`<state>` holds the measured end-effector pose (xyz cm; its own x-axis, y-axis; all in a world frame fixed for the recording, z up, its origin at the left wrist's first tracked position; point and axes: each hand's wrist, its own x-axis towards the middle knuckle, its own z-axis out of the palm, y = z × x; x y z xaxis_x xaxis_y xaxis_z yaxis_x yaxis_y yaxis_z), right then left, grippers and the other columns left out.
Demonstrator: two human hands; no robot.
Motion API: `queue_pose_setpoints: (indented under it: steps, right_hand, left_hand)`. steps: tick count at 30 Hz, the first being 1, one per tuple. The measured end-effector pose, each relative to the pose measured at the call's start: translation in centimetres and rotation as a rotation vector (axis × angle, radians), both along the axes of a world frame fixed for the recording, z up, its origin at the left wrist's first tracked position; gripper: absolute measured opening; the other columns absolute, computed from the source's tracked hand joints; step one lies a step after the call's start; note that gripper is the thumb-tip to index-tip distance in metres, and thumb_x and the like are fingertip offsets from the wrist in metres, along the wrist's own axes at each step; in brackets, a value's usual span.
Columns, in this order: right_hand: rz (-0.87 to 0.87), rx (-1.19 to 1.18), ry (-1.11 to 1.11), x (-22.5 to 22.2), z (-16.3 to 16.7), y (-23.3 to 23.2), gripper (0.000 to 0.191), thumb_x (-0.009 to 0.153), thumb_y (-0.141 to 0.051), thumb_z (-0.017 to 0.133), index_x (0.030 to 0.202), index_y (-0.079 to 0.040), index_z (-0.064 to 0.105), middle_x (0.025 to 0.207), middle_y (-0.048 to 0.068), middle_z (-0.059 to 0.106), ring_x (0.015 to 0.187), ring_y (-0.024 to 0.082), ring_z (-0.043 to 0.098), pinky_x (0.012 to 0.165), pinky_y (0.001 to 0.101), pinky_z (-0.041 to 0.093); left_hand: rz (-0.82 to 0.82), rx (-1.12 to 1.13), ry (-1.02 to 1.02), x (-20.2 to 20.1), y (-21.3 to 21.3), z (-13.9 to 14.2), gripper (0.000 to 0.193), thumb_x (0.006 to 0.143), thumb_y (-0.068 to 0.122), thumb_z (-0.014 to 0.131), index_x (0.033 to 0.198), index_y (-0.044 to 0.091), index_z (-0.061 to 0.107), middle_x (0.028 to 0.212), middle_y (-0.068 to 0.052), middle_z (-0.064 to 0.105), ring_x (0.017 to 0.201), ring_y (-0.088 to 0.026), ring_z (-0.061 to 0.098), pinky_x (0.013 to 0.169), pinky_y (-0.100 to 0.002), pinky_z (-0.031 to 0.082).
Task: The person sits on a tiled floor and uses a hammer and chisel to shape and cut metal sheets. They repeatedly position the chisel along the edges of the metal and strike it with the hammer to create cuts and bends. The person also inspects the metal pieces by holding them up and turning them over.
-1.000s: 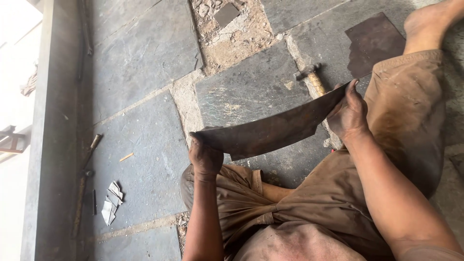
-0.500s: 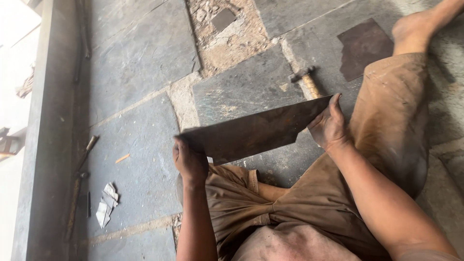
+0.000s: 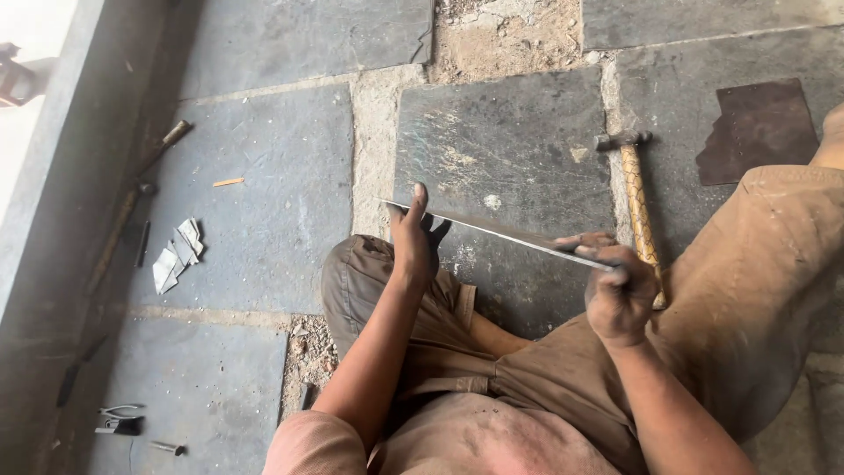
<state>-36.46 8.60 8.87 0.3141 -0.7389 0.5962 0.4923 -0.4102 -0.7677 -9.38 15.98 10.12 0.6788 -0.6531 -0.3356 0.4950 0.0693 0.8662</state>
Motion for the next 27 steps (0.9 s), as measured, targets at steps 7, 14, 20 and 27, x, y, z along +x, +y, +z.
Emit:
queue_pose_setpoints:
  steps: [7,14,20,27]
  right_hand:
    - [-0.032,-0.116,0.162,-0.2,3.5,0.2,0.050,0.110,-0.048,0.054,0.102,0.002,0.057,0.107,0.016,0.071,0.106,0.029,0.073,0.097,0.0381,0.058]
    - [0.063,0.073,0.003,-0.8,2.4,-0.2,0.049,0.109,-0.045,0.061,0.106,0.003,0.058,0.097,0.015,0.067,0.097,0.028,0.071,0.093,0.0391,0.058]
    - [-0.042,-0.050,0.083,-1.1,2.2,-0.5,0.051,0.107,-0.047,0.060,0.100,0.003,0.057,0.099,0.017,0.069,0.094,0.028,0.073,0.085,0.0335,0.056]
    - [-0.069,-0.056,0.094,-1.1,2.0,-0.7,0.056,0.109,-0.050,0.058,0.101,0.005,0.057,0.093,0.016,0.066,0.093,0.029,0.073,0.086,0.0339,0.058]
  left_hand:
    - [-0.115,-0.137,-0.048,-3.0,-0.6,3.4,0.110,0.086,0.021,0.066,0.160,0.021,-0.016,0.155,-0.027,0.029,0.130,-0.044,0.052,0.106,-0.063,0.048]
    - [-0.224,-0.149,-0.078,-3.3,-0.3,2.6,0.108,0.084,0.014,0.062,0.165,0.019,-0.008,0.147,-0.025,0.040,0.118,-0.039,0.055,0.098,-0.055,0.051]
    - [-0.179,-0.086,-0.034,-3.4,-0.8,-0.3,0.105,0.091,0.021,0.066,0.161,0.012,-0.012,0.156,-0.033,0.030,0.134,-0.043,0.052,0.110,-0.049,0.049]
    - [0.115,0.012,0.181,0.7,-1.2,-3.3,0.081,0.097,0.029,0.054,0.159,0.004,0.008,0.159,-0.030,0.030,0.126,-0.050,0.055,0.105,-0.048,0.053]
